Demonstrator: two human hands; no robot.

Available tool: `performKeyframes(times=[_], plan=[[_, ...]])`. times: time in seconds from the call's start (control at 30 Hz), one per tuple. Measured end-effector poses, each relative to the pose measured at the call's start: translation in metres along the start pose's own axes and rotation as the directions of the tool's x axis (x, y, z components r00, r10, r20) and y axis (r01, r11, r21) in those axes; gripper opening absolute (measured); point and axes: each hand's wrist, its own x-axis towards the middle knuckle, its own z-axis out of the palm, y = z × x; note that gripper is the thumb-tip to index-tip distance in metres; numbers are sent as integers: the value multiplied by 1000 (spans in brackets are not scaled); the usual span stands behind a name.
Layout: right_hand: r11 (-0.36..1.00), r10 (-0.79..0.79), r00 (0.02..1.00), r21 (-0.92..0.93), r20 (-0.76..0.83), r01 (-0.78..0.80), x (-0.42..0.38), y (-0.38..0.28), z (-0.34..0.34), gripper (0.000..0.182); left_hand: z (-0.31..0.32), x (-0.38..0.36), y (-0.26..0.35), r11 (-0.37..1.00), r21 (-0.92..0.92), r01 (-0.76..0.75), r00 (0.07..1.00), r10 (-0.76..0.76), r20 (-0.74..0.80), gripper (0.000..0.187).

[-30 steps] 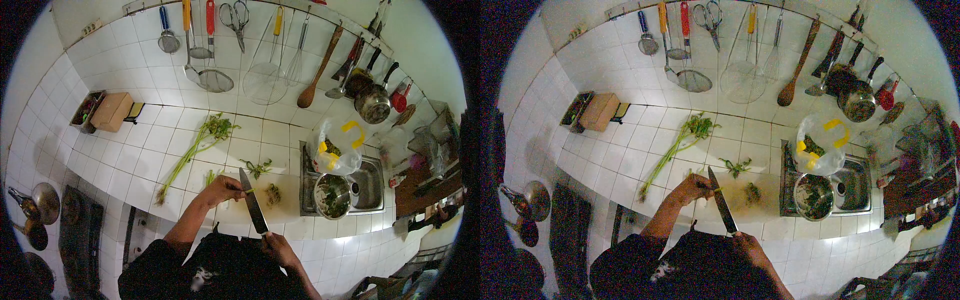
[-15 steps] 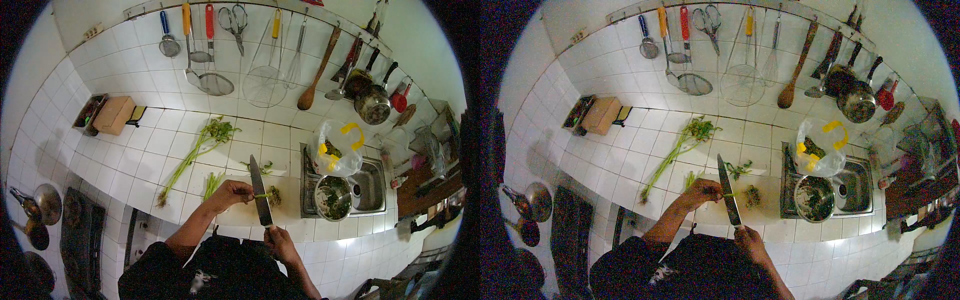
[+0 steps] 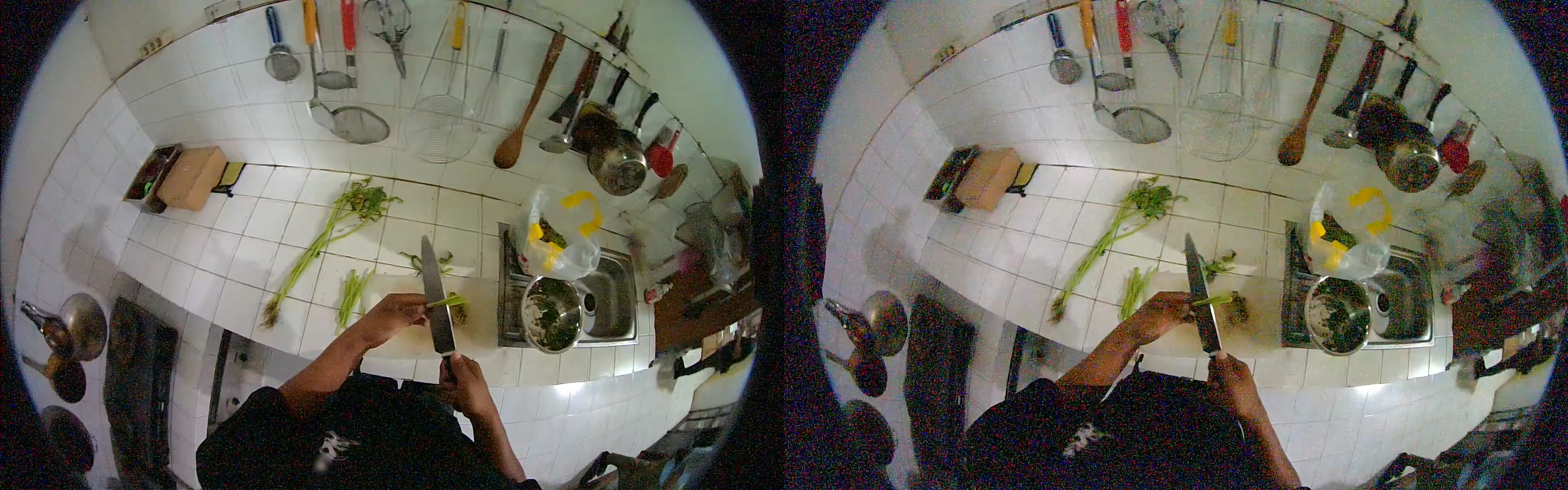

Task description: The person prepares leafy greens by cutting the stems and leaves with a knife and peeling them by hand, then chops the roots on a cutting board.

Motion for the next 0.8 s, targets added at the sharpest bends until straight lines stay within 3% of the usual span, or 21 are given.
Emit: performKeyframes(times=[0.07, 0.17, 0.3, 0.37, 0.4, 0.47, 0.57, 0.7, 0.77, 0.8], plan=[[999, 29, 1000, -44, -3, -29, -4, -4, 2, 49, 1, -1, -2, 999, -49, -6, 1000, 5, -14, 31], [992, 70, 997, -98, -32, -73, -5, -7, -3, 46, -4, 4, -9, 981, 196, -16, 1000, 15, 6, 33], [994, 110, 994, -15, 2, -110, -7, 0, -6, 48, -3, 1, -5, 994, 107, -15, 1000, 17, -16, 33], [990, 122, 992, -81, 31, -120, -8, 6, -7, 48, 1, 0, 15, 902, 428, 52, 998, -37, -42, 34], [989, 126, 991, -82, 33, -123, -8, 6, -8, 48, -1, 1, 5, 903, 426, 55, 998, -39, -45, 34], [986, 116, 993, -124, 12, -114, -8, 5, -8, 46, -5, 6, -22, 1000, 7, -29, 1000, 29, -9, 39], [989, 29, 999, -147, -30, -33, -3, 12, -7, 48, 5, 1, -14, 988, 149, -27, 999, 31, -25, 41], [999, 54, 998, 2, 33, -54, 2, 14, -23, 47, 11, -3, 5, 999, 31, -22, 1000, 22, -4, 42], [996, 85, 996, -32, 34, -84, -2, 8, -21, 47, 3, 1, 2, 963, 260, -73, 997, 63, 47, 43], [991, 116, 993, -65, 36, -113, -3, 7, -20, 48, 2, 1, 2, 963, 260, -72, 997, 63, 45, 43]])
